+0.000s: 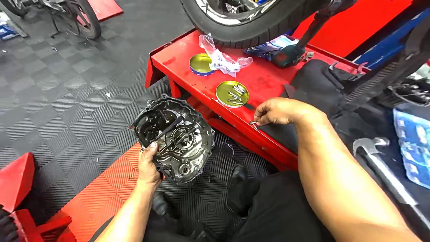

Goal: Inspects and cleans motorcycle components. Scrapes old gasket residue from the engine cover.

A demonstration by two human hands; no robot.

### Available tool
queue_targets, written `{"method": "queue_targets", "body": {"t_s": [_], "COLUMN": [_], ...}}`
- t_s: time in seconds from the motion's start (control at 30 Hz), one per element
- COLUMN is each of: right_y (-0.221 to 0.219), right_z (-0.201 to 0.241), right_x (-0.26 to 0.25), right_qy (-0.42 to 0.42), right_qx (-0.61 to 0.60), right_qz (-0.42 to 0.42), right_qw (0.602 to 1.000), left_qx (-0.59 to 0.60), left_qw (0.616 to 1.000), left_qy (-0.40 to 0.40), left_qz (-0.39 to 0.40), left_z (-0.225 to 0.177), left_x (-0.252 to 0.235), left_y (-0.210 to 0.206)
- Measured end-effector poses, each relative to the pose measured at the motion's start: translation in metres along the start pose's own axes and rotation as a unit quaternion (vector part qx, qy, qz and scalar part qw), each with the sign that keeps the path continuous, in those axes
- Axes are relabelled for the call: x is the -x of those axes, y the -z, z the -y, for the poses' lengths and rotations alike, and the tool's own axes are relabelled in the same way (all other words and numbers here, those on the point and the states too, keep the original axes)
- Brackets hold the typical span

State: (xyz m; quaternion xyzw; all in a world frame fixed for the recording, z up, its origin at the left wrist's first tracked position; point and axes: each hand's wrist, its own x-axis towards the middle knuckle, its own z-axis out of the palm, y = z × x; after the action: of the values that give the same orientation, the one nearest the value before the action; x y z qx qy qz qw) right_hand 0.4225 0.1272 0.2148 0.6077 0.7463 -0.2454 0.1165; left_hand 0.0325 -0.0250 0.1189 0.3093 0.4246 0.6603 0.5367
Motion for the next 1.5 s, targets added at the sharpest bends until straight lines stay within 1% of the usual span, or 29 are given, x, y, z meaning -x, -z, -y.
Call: {"method": "queue_targets", "body": {"t_s": [0.2,0.27,0.43,0.57,0.63,0.73,0.8,0.87,0.9,0.97,1.03,1.07,1.13,1.17,1.27,1.33,1.4,1.5], "right_y": [-0.003,-0.006,-0.018,-0.014,-0.005,0.009,0.011,0.009,0.006,-0.006,-0.031,-0.047,-0.077,-0.088,-0.110,-0.115,-0.114,-0.113], "right_z": [0.023,0.027,0.026,0.027,0.026,0.023,0.026,0.042,0.054,0.088,0.126,0.144,0.171,0.181,0.200,0.209,0.214,0.216], "right_x": [0.001,-0.001,-0.019,-0.018,-0.013,-0.015,-0.014,-0.001,0.008,0.028,0.041,0.045,0.043,0.039,0.022,0.015,0.012,0.008], "right_qy": [-0.005,0.000,-0.033,-0.037,-0.034,-0.028,-0.028,-0.013,0.016,0.114,0.219,0.259,0.308,0.324,0.338,0.312,0.286,0.263], "right_qx": [0.040,0.030,0.050,0.044,0.003,-0.029,-0.031,-0.002,0.011,0.017,0.014,0.017,0.056,0.085,0.156,0.171,0.155,0.098], "right_qz": [0.013,0.005,-0.039,-0.060,-0.101,-0.217,-0.285,-0.320,-0.341,-0.365,-0.358,-0.345,-0.296,-0.259,-0.128,-0.058,-0.025,-0.005], "right_qw": [0.999,1.000,0.997,0.997,0.994,0.975,0.958,0.947,0.940,0.924,0.908,0.902,0.902,0.906,0.919,0.933,0.945,0.960], "left_qx": [0.050,0.051,0.028,0.021,0.014,0.008,-0.006,-0.009,-0.007,-0.001,-0.003,-0.006,-0.014,-0.017,-0.020,-0.021,-0.026,-0.027], "left_qw": [0.996,0.996,0.998,0.998,0.999,0.999,0.999,0.999,0.999,0.999,0.999,0.999,0.999,0.999,0.999,0.999,0.999,0.999], "left_qy": [-0.034,-0.037,-0.028,-0.023,-0.023,-0.020,-0.011,-0.011,-0.014,-0.017,-0.018,-0.021,-0.022,-0.022,-0.016,-0.017,-0.016,-0.015], "left_qz": [0.062,0.063,0.050,0.045,0.043,0.037,0.032,0.037,0.040,0.040,0.041,0.042,0.044,0.041,0.039,0.042,0.043,0.039], "left_z": [0.002,0.002,0.005,0.006,0.006,0.005,0.004,0.006,0.006,0.007,0.008,0.008,0.009,0.009,0.008,0.009,0.009,0.011], "left_x": [0.001,0.001,0.002,0.001,0.001,0.000,0.002,0.002,0.002,0.001,0.002,0.002,0.004,0.005,0.007,0.008,0.008,0.008], "left_y": [0.000,0.001,0.001,0.001,0.002,0.002,0.002,0.002,0.002,0.001,0.001,0.000,0.000,0.000,0.000,0.000,0.001,0.001]}}
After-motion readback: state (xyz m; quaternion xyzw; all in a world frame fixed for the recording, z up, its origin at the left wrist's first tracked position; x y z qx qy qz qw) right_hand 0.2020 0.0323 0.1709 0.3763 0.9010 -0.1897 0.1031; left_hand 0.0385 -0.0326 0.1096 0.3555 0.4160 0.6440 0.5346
